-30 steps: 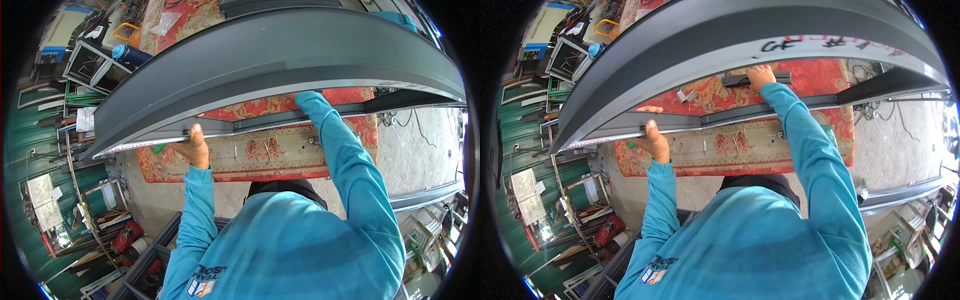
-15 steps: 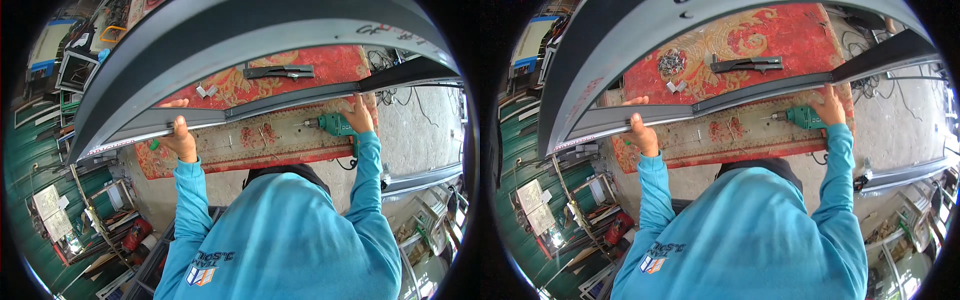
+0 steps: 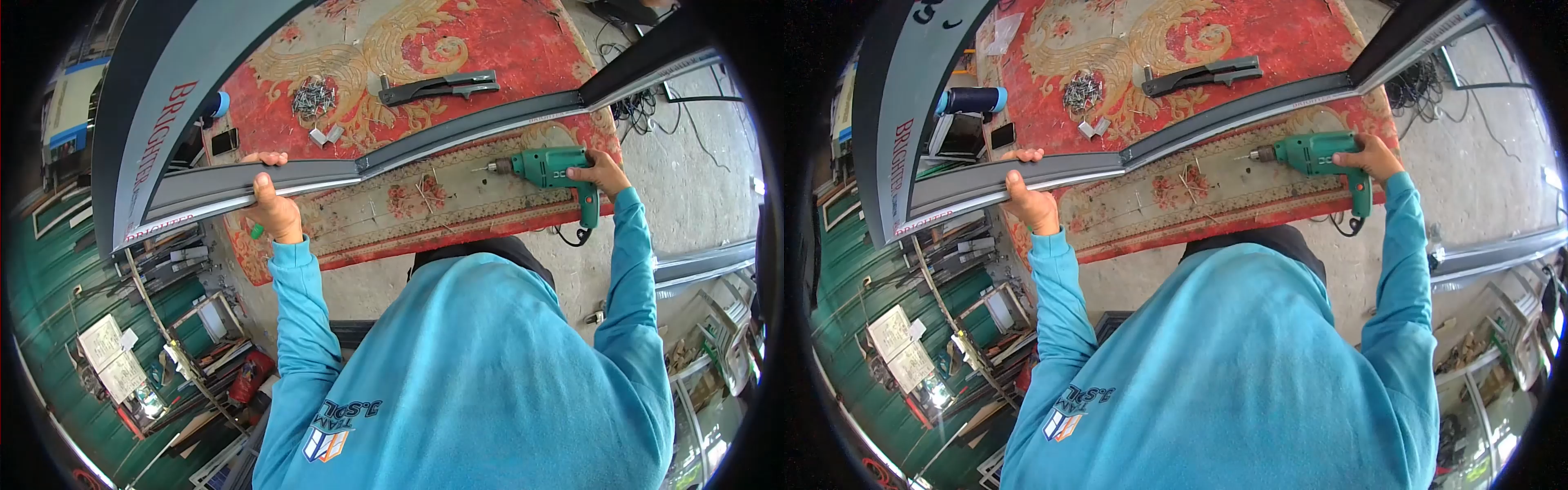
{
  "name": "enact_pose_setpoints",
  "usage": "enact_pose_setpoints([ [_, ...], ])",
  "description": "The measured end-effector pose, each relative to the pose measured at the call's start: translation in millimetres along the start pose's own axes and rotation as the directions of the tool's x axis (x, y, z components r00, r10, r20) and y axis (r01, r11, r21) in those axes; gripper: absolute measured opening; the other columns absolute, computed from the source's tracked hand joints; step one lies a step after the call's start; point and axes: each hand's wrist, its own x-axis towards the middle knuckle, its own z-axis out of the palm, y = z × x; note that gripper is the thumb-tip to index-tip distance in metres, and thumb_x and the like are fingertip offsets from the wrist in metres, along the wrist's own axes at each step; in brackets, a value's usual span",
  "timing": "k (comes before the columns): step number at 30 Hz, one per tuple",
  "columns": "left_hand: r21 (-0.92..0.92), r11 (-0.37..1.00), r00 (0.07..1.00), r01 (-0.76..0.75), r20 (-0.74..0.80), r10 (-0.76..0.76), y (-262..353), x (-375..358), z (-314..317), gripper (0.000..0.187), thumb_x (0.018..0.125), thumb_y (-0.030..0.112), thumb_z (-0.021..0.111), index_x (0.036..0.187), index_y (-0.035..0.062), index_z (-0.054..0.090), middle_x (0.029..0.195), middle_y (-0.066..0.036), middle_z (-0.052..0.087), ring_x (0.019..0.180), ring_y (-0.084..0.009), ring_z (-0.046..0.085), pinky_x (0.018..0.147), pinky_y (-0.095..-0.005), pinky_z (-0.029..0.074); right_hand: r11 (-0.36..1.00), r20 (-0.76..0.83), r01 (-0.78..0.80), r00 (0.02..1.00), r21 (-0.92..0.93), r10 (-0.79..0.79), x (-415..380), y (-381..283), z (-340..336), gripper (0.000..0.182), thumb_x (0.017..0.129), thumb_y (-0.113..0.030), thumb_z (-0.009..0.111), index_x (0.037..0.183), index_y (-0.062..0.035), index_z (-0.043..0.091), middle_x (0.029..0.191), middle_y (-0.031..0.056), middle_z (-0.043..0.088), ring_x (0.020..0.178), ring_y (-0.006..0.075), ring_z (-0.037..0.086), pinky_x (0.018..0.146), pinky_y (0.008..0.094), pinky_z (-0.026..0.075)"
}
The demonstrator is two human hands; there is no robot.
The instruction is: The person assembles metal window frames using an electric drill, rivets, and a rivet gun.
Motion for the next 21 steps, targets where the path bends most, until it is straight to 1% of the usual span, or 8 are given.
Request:
enact_pose_setpoints([
  [1, 0.003, 1.000, 1.000, -0.012, -0.008, 0.012, -2.2, 0.5, -1.9, 0.045, 0.075, 0.035, 0.073, 0.096, -0.0001, 0.055, 0.087, -0.011, 0.059, 0.081, -0.0215, 0.059, 0.077, -0.0417, 0.054, 0.993, 0.161, -0.091, 0.984, 0.081, 0.077, -6.2, -8.5, 0.4, 0.076, 0.071, -0.031, 0.085, 0.125, 0.0102, 0.053, 0.113, 0.0145, 0.063, 0.099, 0.0209, 0.060, 0.090, 0.0322, 0.047],
  [5, 0.041, 0.999, 1.000, -0.011, -0.015, 0.012, -1.5, -1.8, -1.4, 0.049, 0.076, 0.039, 0.072, 0.101, -0.0003, 0.054, 0.087, -0.012, 0.060, 0.081, -0.0238, 0.059, 0.084, -0.0453, 0.051, 0.966, 0.205, 0.027, 0.975, 0.255, -0.081, -23.8, 4.6, 22.0, 0.059, 0.076, -0.022, 0.079, 0.122, 0.0075, 0.056, 0.111, 0.0138, 0.064, 0.105, 0.0220, 0.059, 0.093, 0.0341, 0.047],
  [9, 0.053, 0.999, 0.999, -0.008, -0.046, 0.010, -4.9, -7.2, -4.7, 0.053, 0.075, 0.044, 0.072, 0.100, 0.0002, 0.054, 0.087, -0.011, 0.059, 0.082, -0.0235, 0.059, 0.086, -0.0460, 0.049, 0.927, 0.390, -0.110, 0.920, 0.359, -0.042, -31.3, 16.6, 25.2, 0.067, 0.078, -0.029, 0.078, 0.130, 0.0036, 0.051, 0.115, 0.0128, 0.062, 0.105, 0.0209, 0.059, 0.092, 0.0328, 0.048],
  [11, 0.070, 0.998, 0.998, -0.011, -0.065, 0.016, -4.9, -10.3, -5.4, 0.055, 0.074, 0.046, 0.071, 0.099, 0.0000, 0.054, 0.087, -0.011, 0.059, 0.081, -0.0238, 0.059, 0.085, -0.0453, 0.049, 0.901, 0.374, -0.122, 0.926, 0.416, -0.047, -41.3, 28.3, 38.2, 0.066, 0.080, -0.033, 0.077, 0.130, 0.0028, 0.050, 0.114, 0.0145, 0.062, 0.100, 0.0232, 0.062, 0.089, 0.0357, 0.051],
  [13, 0.072, 0.997, 0.997, -0.011, -0.073, 0.017, -5.1, -11.0, -3.2, 0.057, 0.073, 0.048, 0.071, 0.099, -0.0005, 0.053, 0.086, -0.011, 0.059, 0.081, -0.0241, 0.059, 0.085, -0.0445, 0.050, 0.728, 0.338, -0.298, 0.936, 0.617, 0.097, -50.8, 45.5, 46.4, 0.068, 0.082, -0.038, 0.073, 0.130, 0.0036, 0.048, 0.112, 0.0174, 0.063, 0.093, 0.0265, 0.065, 0.085, 0.0412, 0.054],
  [17, 0.064, 0.996, 0.993, -0.062, -0.095, 0.067, -2.4, -11.7, 1.4, 0.052, 0.074, 0.043, 0.073, 0.096, -0.0005, 0.055, 0.084, -0.011, 0.059, 0.079, -0.0225, 0.059, 0.076, -0.0417, 0.055, 0.467, 0.393, -0.349, 0.919, 0.812, 0.003, -62.8, 54.2, 73.2, 0.071, 0.084, -0.049, 0.067, 0.128, 0.0037, 0.048, 0.108, 0.0206, 0.063, 0.088, 0.0273, 0.067, 0.075, 0.0399, 0.058],
  [19, 0.072, 0.996, 0.993, -0.061, -0.095, 0.067, -1.2, -12.1, 2.5, 0.052, 0.074, 0.043, 0.073, 0.096, -0.0006, 0.055, 0.084, -0.011, 0.059, 0.079, -0.0226, 0.059, 0.076, -0.0417, 0.055, 0.469, 0.356, -0.319, 0.934, 0.823, 0.011, -67.5, 47.6, 76.2, 0.069, 0.084, -0.049, 0.066, 0.125, 0.0037, 0.050, 0.104, 0.0199, 0.064, 0.085, 0.0265, 0.068, 0.072, 0.0371, 0.058],
  [21, 0.111, 0.993, 0.991, -0.044, -0.123, 0.058, -1.3, -13.2, 4.0, 0.058, 0.074, 0.049, 0.071, 0.094, -0.0021, 0.053, 0.084, -0.013, 0.060, 0.078, -0.0250, 0.061, 0.079, -0.0426, 0.054, 0.628, 0.298, -0.191, 0.952, 0.755, -0.069, -66.5, 48.3, 72.4, 0.066, 0.085, -0.047, 0.065, 0.123, 0.0044, 0.052, 0.099, 0.0179, 0.066, 0.079, 0.0242, 0.069, 0.070, 0.0346, 0.058],
])
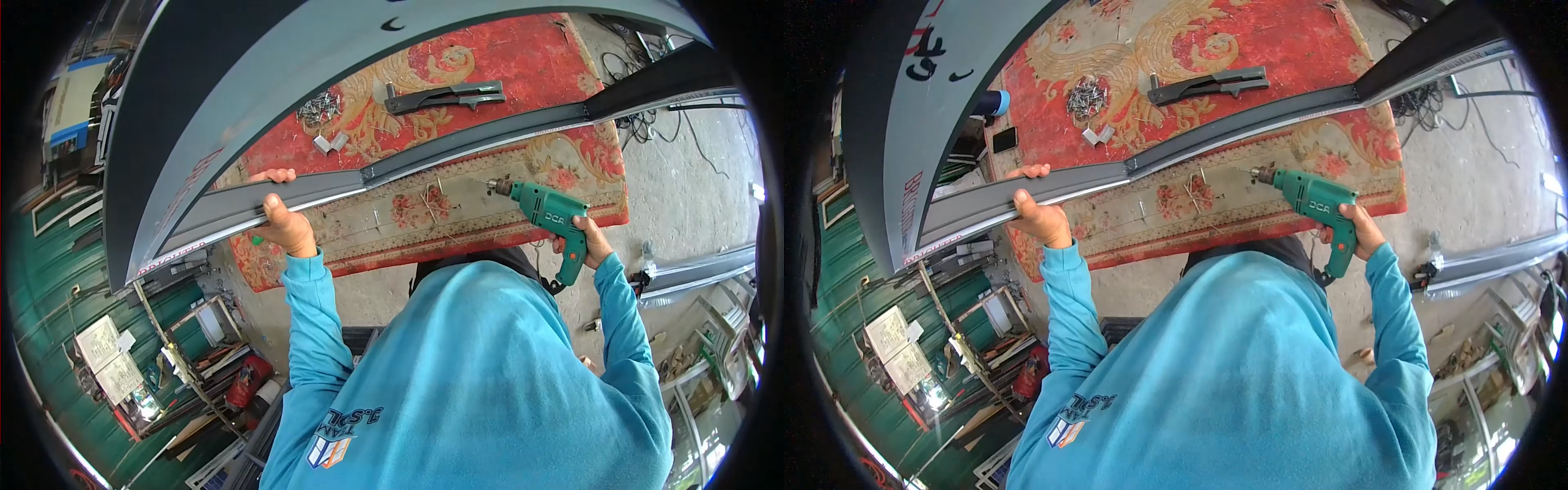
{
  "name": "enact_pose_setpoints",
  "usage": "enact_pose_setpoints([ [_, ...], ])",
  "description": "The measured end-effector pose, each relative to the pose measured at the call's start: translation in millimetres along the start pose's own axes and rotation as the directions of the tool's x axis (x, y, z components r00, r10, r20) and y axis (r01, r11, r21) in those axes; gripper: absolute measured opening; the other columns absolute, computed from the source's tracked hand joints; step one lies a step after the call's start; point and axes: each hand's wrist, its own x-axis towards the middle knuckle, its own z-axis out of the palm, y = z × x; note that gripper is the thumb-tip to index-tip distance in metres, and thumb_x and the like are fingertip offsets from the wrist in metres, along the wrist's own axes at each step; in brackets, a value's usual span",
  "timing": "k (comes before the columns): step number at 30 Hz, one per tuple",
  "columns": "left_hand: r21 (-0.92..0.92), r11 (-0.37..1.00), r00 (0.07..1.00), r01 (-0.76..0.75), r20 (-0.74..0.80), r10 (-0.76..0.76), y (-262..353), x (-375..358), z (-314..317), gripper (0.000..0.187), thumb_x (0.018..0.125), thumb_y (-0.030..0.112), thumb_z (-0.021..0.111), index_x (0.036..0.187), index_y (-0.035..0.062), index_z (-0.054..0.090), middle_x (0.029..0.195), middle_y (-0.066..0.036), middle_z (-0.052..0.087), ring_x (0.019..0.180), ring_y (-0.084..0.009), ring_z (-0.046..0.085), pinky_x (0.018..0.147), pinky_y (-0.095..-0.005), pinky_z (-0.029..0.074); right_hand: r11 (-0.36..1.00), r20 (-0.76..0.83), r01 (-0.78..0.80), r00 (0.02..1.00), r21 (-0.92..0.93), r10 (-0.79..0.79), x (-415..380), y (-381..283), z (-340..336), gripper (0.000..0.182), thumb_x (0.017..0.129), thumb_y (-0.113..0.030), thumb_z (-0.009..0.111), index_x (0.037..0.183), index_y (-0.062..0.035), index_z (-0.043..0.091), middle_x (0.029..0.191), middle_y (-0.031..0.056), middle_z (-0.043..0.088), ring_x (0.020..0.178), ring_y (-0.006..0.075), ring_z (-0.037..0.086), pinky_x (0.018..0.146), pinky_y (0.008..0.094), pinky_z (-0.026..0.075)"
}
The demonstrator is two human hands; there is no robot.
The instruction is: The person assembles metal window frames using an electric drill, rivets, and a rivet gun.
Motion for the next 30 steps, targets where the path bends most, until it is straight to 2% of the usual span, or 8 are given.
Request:
enact_pose_setpoints([
  [3, 0.038, 0.998, 0.999, -0.049, -0.021, 0.049, 1.4, -0.7, 2.3, 0.058, 0.075, 0.050, 0.070, 0.093, -0.0027, 0.053, 0.082, -0.013, 0.060, 0.077, -0.0251, 0.062, 0.075, -0.0405, 0.055, 0.989, -0.128, 0.072, 0.988, -0.132, -0.089, -8.1, -14.6, 14.1, 0.064, 0.085, -0.045, 0.066, 0.121, 0.0060, 0.053, 0.094, 0.0165, 0.067, 0.074, 0.0216, 0.069, 0.065, 0.0318, 0.058],
  [10, 0.047, 0.998, 0.997, -0.047, -0.052, 0.049, -0.2, -1.9, 2.1, 0.060, 0.074, 0.051, 0.072, 0.094, -0.0023, 0.053, 0.083, -0.013, 0.060, 0.076, -0.0249, 0.062, 0.075, -0.0408, 0.056, 0.933, -0.097, 0.119, 0.982, -0.338, -0.161, -4.5, -43.1, 42.7, 0.066, 0.082, -0.043, 0.069, 0.121, 0.0080, 0.050, 0.093, 0.0169, 0.066, 0.072, 0.0210, 0.068, 0.062, 0.0301, 0.057],
  [16, 0.005, 0.999, 0.998, -0.054, -0.027, 0.054, -3.9, -2.1, -1.6, 0.060, 0.074, 0.049, 0.074, 0.098, -0.0024, 0.053, 0.084, -0.012, 0.060, 0.078, -0.0244, 0.061, 0.076, -0.0412, 0.055, 0.882, -0.143, -0.025, 0.989, -0.471, -0.048, 22.6, -40.9, 46.7, 0.076, 0.080, -0.046, 0.072, 0.126, 0.0081, 0.045, 0.093, 0.0175, 0.065, 0.072, 0.0201, 0.067, 0.060, 0.0316, 0.055],
  [17, -0.007, 0.999, 0.999, -0.049, -0.011, 0.049, -5.0, -0.6, -1.9, 0.060, 0.074, 0.048, 0.074, 0.099, -0.0027, 0.053, 0.084, -0.012, 0.060, 0.078, -0.0243, 0.061, 0.076, -0.0415, 0.055, 0.829, -0.243, -0.001, 0.957, -0.559, -0.162, 32.9, -29.9, 45.3, 0.074, 0.081, -0.049, 0.070, 0.126, 0.0057, 0.048, 0.093, 0.0147, 0.065, 0.073, 0.0199, 0.067, 0.062, 0.0297, 0.054],
  [20, -0.026, 0.998, 0.998, -0.048, 0.026, 0.049, -7.0, 5.4, -0.6, 0.054, 0.078, 0.043, 0.072, 0.099, -0.0033, 0.052, 0.084, -0.013, 0.060, 0.077, -0.0243, 0.061, 0.077, -0.0420, 0.055, 0.856, -0.106, -0.016, 0.993, -0.516, -0.046, 55.2, -30.4, 41.0, 0.067, 0.083, -0.051, 0.068, 0.122, 0.0026, 0.055, 0.094, 0.0107, 0.066, 0.075, 0.0194, 0.067, 0.064, 0.0297, 0.053],
  [24, -0.079, 0.995, 0.998, -0.056, 0.027, 0.059, -7.8, 15.6, 8.9, 0.049, 0.079, 0.036, 0.074, 0.096, -0.0044, 0.054, 0.082, -0.013, 0.060, 0.074, -0.0227, 0.061, 0.071, -0.0388, 0.055, 0.825, -0.143, 0.035, 0.980, -0.564, -0.139, 75.9, -23.6, 30.4, 0.061, 0.084, -0.049, 0.067, 0.115, 0.0029, 0.060, 0.094, 0.0124, 0.068, 0.077, 0.0213, 0.067, 0.066, 0.0330, 0.053],
  [26, -0.064, 0.998, 1.000, -0.029, -0.007, 0.029, -12.3, 24.4, 7.4, 0.047, 0.080, 0.034, 0.072, 0.098, -0.0054, 0.053, 0.078, -0.013, 0.061, 0.070, -0.0228, 0.062, 0.069, -0.0383, 0.055, 0.454, -0.135, 0.018, 0.944, -0.891, -0.301, 63.6, -47.9, 52.6, 0.060, 0.083, -0.045, 0.068, 0.114, 0.0058, 0.061, 0.095, 0.0180, 0.068, 0.079, 0.0277, 0.068, 0.070, 0.0370, 0.053],
  [30, -0.052, 0.998, 0.999, -0.033, 0.009, 0.033, -10.3, 28.8, 11.1, 0.043, 0.080, 0.031, 0.072, 0.095, -0.0041, 0.053, 0.077, -0.013, 0.063, 0.068, -0.0231, 0.063, 0.067, -0.0372, 0.054, 0.307, -0.099, 0.080, 0.844, -0.948, -0.527, 58.3, -35.1, 60.2, 0.058, 0.082, -0.041, 0.070, 0.114, 0.0067, 0.060, 0.099, 0.0234, 0.066, 0.087, 0.0346, 0.067, 0.080, 0.0401, 0.052],
])
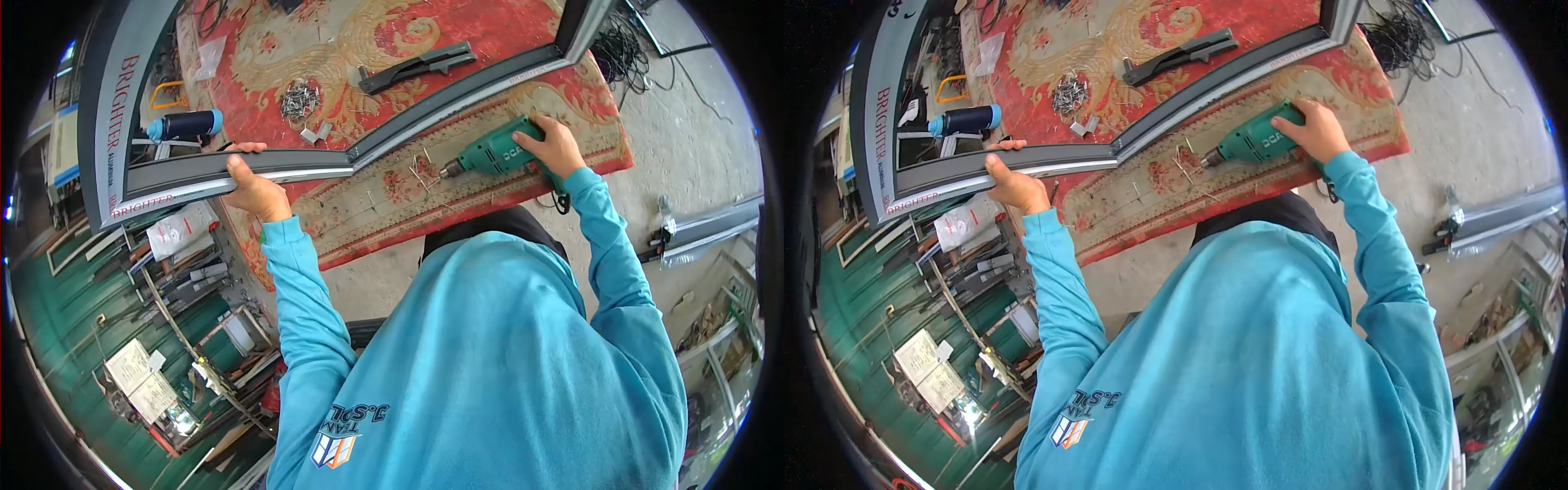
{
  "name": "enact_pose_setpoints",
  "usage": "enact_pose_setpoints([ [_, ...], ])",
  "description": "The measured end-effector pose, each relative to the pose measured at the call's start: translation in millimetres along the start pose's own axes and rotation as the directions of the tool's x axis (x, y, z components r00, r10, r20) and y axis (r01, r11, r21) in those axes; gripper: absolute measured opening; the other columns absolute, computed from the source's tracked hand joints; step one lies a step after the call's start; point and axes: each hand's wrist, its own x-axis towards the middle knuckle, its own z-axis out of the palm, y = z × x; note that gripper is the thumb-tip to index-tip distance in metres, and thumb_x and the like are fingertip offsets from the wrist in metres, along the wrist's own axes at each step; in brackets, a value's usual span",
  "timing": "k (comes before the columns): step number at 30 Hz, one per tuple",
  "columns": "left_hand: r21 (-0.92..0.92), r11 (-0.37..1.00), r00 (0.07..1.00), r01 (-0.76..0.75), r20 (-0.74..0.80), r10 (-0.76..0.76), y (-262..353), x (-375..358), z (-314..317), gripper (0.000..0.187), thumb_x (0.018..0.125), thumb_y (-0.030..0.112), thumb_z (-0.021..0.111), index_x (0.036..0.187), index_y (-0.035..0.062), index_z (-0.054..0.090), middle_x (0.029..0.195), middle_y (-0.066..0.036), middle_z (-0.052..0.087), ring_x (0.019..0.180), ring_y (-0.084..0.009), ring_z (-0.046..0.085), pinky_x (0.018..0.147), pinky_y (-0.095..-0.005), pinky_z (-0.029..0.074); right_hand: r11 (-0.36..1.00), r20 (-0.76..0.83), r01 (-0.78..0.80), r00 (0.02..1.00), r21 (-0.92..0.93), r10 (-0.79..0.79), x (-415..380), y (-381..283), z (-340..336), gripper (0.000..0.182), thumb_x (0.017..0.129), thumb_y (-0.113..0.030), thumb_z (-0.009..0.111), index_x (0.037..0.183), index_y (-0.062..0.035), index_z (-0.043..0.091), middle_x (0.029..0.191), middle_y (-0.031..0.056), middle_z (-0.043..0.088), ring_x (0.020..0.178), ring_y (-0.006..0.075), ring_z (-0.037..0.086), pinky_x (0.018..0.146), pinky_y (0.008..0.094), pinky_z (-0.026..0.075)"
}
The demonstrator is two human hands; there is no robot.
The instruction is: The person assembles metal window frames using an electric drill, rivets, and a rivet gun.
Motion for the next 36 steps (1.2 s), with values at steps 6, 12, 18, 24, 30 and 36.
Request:
enact_pose_setpoints([
  [6, 0.030, 0.999, 1.000, -0.019, 0.009, 0.019, 0.5, -8.1, -5.2, 0.044, 0.081, 0.035, 0.069, 0.096, -0.0032, 0.053, 0.077, -0.014, 0.063, 0.070, -0.0235, 0.063, 0.070, -0.0382, 0.054, 0.930, -0.546, 0.208, 0.762, -0.302, -0.347, -6.8, -5.0, 38.0, 0.036, 0.079, -0.021, 0.069, 0.105, 0.0026, 0.064, 0.114, 0.0201, 0.058, 0.105, 0.0382, 0.057, 0.093, 0.0442, 0.046],
  [12, -0.014, 0.999, 0.999, -0.038, 0.004, 0.038, 6.6, -21.0, -7.4, 0.046, 0.079, 0.035, 0.071, 0.096, -0.0035, 0.052, 0.079, -0.012, 0.063, 0.073, -0.0227, 0.063, 0.069, -0.0373, 0.054, 0.704, -0.219, 0.710, 0.686, -0.009, -0.694, 20.5, -113.1, 129.8, 0.013, 0.072, -0.011, 0.066, 0.082, -0.0029, 0.064, 0.094, 0.0145, 0.062, 0.091, 0.0344, 0.059, 0.084, 0.0451, 0.048],
  [18, 0.040, 0.994, 0.994, -0.106, 0.016, 0.105, 11.5, -21.2, -4.6, 0.047, 0.081, 0.037, 0.069, 0.097, -0.0043, 0.053, 0.079, -0.013, 0.062, 0.073, -0.0236, 0.063, 0.071, -0.0389, 0.055, 0.635, 0.003, 0.708, 0.668, -0.310, -0.744, 78.9, -176.1, 238.0, 0.011, 0.079, -0.019, 0.063, 0.085, -0.0106, 0.065, 0.097, 0.0059, 0.058, 0.102, 0.0253, 0.056, 0.087, 0.0408, 0.043],
  [24, -0.043, 0.995, 0.995, -0.087, -0.050, 0.085, 9.4, -26.6, -6.2, 0.047, 0.077, 0.032, 0.074, 0.098, -0.0052, 0.054, 0.082, -0.013, 0.061, 0.073, -0.0223, 0.062, 0.068, -0.0369, 0.055, 0.501, 0.059, 0.819, 0.536, -0.281, -0.842, 92.1, -157.2, 234.7, 0.008, 0.079, -0.019, 0.063, 0.079, -0.0108, 0.065, 0.097, 0.0069, 0.057, 0.104, 0.0257, 0.055, 0.089, 0.0409, 0.043],
  [30, -0.044, 0.995, 0.995, -0.090, -0.042, 0.089, 12.2, -30.4, -6.1, 0.049, 0.075, 0.033, 0.076, 0.099, -0.0036, 0.055, 0.082, -0.012, 0.062, 0.072, -0.0220, 0.061, 0.069, -0.0370, 0.054, 0.554, 0.037, 0.753, 0.604, -0.356, -0.796, 88.5, -167.7, 236.0, 0.020, 0.073, -0.028, 0.070, 0.080, -0.0105, 0.065, 0.092, 0.0068, 0.057, 0.099, 0.0271, 0.059, 0.090, 0.0429, 0.042],
  [36, -0.075, 0.994, 0.993, -0.084, -0.091, 0.077, 14.3, -35.2, -5.6, 0.050, 0.072, 0.034, 0.079, 0.096, -0.0026, 0.055, 0.081, -0.012, 0.062, 0.072, -0.0219, 0.062, 0.069, -0.0359, 0.054, 0.509, 0.147, 0.799, 0.572, -0.320, -0.807, 95.0, -171.2, 222.5, 0.021, 0.077, -0.029, 0.068, 0.082, -0.0089, 0.066, 0.090, 0.0084, 0.060, 0.094, 0.0283, 0.061, 0.089, 0.0435, 0.043],
])
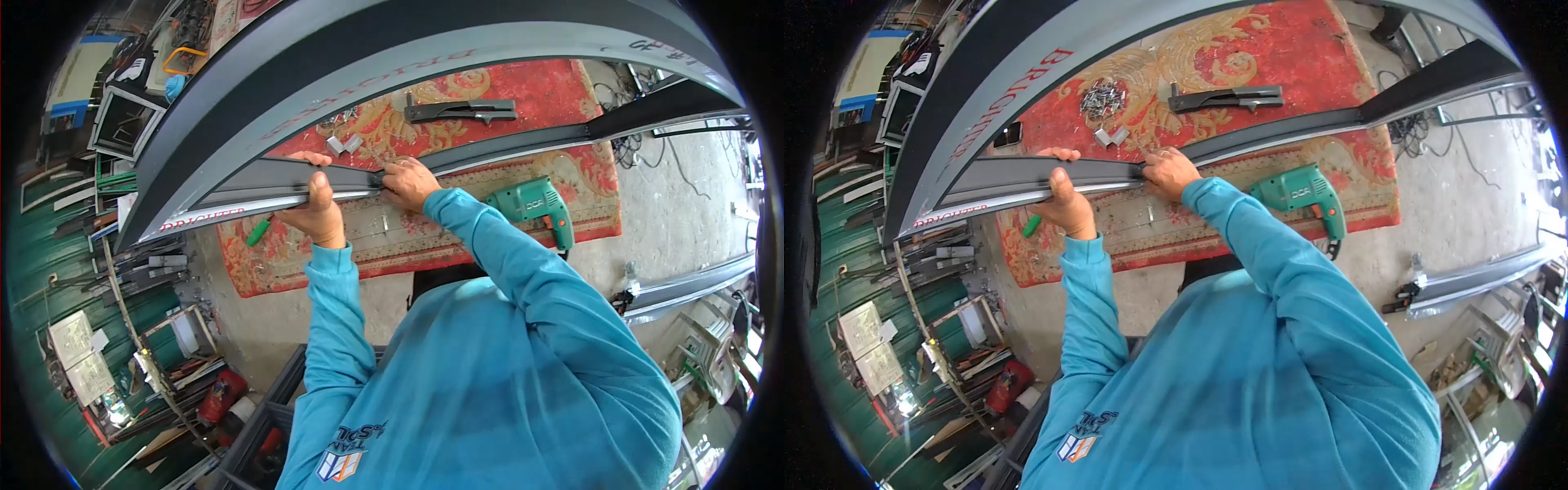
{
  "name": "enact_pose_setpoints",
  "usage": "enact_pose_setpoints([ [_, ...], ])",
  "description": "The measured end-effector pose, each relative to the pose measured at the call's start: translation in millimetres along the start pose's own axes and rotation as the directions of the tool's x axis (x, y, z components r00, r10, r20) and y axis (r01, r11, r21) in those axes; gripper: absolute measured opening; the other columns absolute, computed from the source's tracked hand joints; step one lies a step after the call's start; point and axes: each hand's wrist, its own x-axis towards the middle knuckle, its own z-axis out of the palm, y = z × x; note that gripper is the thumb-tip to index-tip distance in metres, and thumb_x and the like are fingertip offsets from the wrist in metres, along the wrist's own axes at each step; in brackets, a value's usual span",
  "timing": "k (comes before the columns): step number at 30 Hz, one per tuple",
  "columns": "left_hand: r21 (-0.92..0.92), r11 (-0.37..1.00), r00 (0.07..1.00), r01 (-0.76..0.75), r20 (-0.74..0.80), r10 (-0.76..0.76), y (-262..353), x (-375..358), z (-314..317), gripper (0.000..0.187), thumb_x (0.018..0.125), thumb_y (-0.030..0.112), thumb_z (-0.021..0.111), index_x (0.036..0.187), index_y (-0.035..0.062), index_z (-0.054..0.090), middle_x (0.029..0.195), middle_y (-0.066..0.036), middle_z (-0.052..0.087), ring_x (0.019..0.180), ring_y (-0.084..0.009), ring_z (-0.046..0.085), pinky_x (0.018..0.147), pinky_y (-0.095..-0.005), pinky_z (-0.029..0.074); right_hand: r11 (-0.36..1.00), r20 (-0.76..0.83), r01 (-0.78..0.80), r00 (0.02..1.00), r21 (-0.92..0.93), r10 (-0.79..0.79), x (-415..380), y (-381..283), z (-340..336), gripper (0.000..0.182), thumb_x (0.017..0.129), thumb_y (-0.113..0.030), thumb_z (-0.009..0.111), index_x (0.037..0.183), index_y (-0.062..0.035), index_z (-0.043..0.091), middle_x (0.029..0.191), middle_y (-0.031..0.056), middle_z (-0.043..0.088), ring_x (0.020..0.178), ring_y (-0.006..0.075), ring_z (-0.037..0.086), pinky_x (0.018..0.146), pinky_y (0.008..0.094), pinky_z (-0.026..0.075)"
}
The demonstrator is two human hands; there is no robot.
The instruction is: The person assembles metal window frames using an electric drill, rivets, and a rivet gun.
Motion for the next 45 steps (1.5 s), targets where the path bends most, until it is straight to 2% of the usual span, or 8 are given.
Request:
enact_pose_setpoints([
  [3, -0.018, 1.000, 1.000, 0.014, -0.001, -0.014, -2.1, -0.9, -1.4, 0.050, 0.071, 0.033, 0.079, 0.097, -0.0025, 0.056, 0.081, -0.012, 0.062, 0.072, -0.0220, 0.062, 0.069, -0.0362, 0.054, 0.890, 0.077, -0.187, 0.982, 0.415, 0.170, -11.1, 9.8, -24.5, 0.023, 0.082, -0.027, 0.064, 0.086, -0.0040, 0.067, 0.084, 0.0126, 0.063, 0.088, 0.0340, 0.061, 0.084, 0.0470, 0.045],
  [12, 0.027, 0.999, 0.999, 0.021, 0.046, -0.023, -4.4, 4.2, -4.2, 0.046, 0.078, 0.031, 0.071, 0.099, -0.0069, 0.055, 0.087, -0.015, 0.062, 0.078, -0.0243, 0.062, 0.076, -0.0404, 0.055, 0.614, -0.242, -0.779, 0.625, -0.127, 0.743, -230.3, 85.3, -161.6, 0.052, 0.075, -0.038, 0.074, 0.111, -0.0016, 0.063, 0.111, 0.0196, 0.059, 0.107, 0.0356, 0.055, 0.092, 0.0442, 0.044],
  [14, 0.021, 1.000, 0.997, 0.019, 0.070, -0.020, -6.1, 4.4, -4.4, 0.046, 0.078, 0.031, 0.071, 0.099, -0.0067, 0.055, 0.088, -0.014, 0.061, 0.079, -0.0244, 0.062, 0.077, -0.0408, 0.055, 0.688, 0.159, -0.703, 0.711, 0.182, 0.685, -258.8, 97.6, -165.1, 0.069, 0.072, -0.045, 0.076, 0.120, 0.0007, 0.057, 0.115, 0.0239, 0.058, 0.111, 0.0367, 0.055, 0.095, 0.0447, 0.043],
  [18, 0.066, 0.995, 0.995, 0.078, 0.053, -0.082, -5.7, 2.9, -6.4, 0.051, 0.076, 0.035, 0.073, 0.102, -0.0049, 0.056, 0.088, -0.013, 0.061, 0.081, -0.0234, 0.061, 0.076, -0.0391, 0.055, 0.218, 0.676, -0.919, 0.390, 0.329, 0.625, -234.7, 97.2, -193.0, 0.074, 0.071, -0.035, 0.081, 0.127, 0.0021, 0.051, 0.114, 0.0183, 0.061, 0.112, 0.0287, 0.058, 0.099, 0.0400, 0.043],
  [24, 0.088, 0.992, 0.994, 0.087, 0.062, -0.092, -5.7, 5.8, -5.5, 0.050, 0.077, 0.039, 0.072, 0.098, -0.0037, 0.055, 0.089, -0.012, 0.059, 0.082, -0.0235, 0.061, 0.078, -0.0395, 0.056, 0.390, 0.627, -0.777, 0.629, 0.494, 0.459, -246.5, 93.8, -176.5, 0.070, 0.070, -0.030, 0.082, 0.126, 0.0006, 0.054, 0.109, 0.0138, 0.066, 0.088, 0.0239, 0.067, 0.083, 0.0357, 0.053],
  [33, 0.118, 0.991, 0.995, 0.065, 0.073, -0.074, -4.1, 6.4, -5.2, 0.052, 0.077, 0.042, 0.072, 0.097, -0.0033, 0.056, 0.088, -0.012, 0.060, 0.080, -0.0232, 0.061, 0.078, -0.0397, 0.056, -0.639, 0.848, -0.581, 0.472, 0.504, 0.240, -258.8, 66.9, -155.0, 0.079, 0.084, -0.040, 0.071, 0.139, 0.0027, 0.035, 0.118, 0.0223, 0.059, 0.099, 0.0321, 0.066, 0.081, 0.0458, 0.058],
  [38, 0.095, 0.989, 0.992, 0.111, 0.056, -0.116, -15.8, 4.0, -11.0, 0.054, 0.077, 0.042, 0.070, 0.104, -0.0021, 0.056, 0.090, -0.011, 0.060, 0.085, -0.0235, 0.062, 0.082, -0.0401, 0.054, -0.414, 0.760, -0.699, 0.288, 0.583, 0.583, -265.0, 55.2, -152.8, 0.085, 0.080, -0.036, 0.076, 0.138, 0.0057, 0.032, 0.112, 0.0239, 0.060, 0.081, 0.0309, 0.069, 0.068, 0.0369, 0.059],
  [45, 0.100, 0.994, 0.997, 0.039, 0.056, -0.045, -5.1, 11.4, -0.6, 0.050, 0.077, 0.038, 0.070, 0.099, -0.0031, 0.053, 0.089, -0.013, 0.060, 0.079, -0.0229, 0.061, 0.074, -0.0392, 0.055, -0.178, 0.614, -0.629, 0.590, 0.757, 0.525, -163.0, 34.1, -201.9, 0.063, 0.080, -0.035, 0.071, 0.124, 0.0059, 0.051, 0.093, 0.0162, 0.066, 0.074, 0.0208, 0.068, 0.057, 0.0294, 0.054],
])
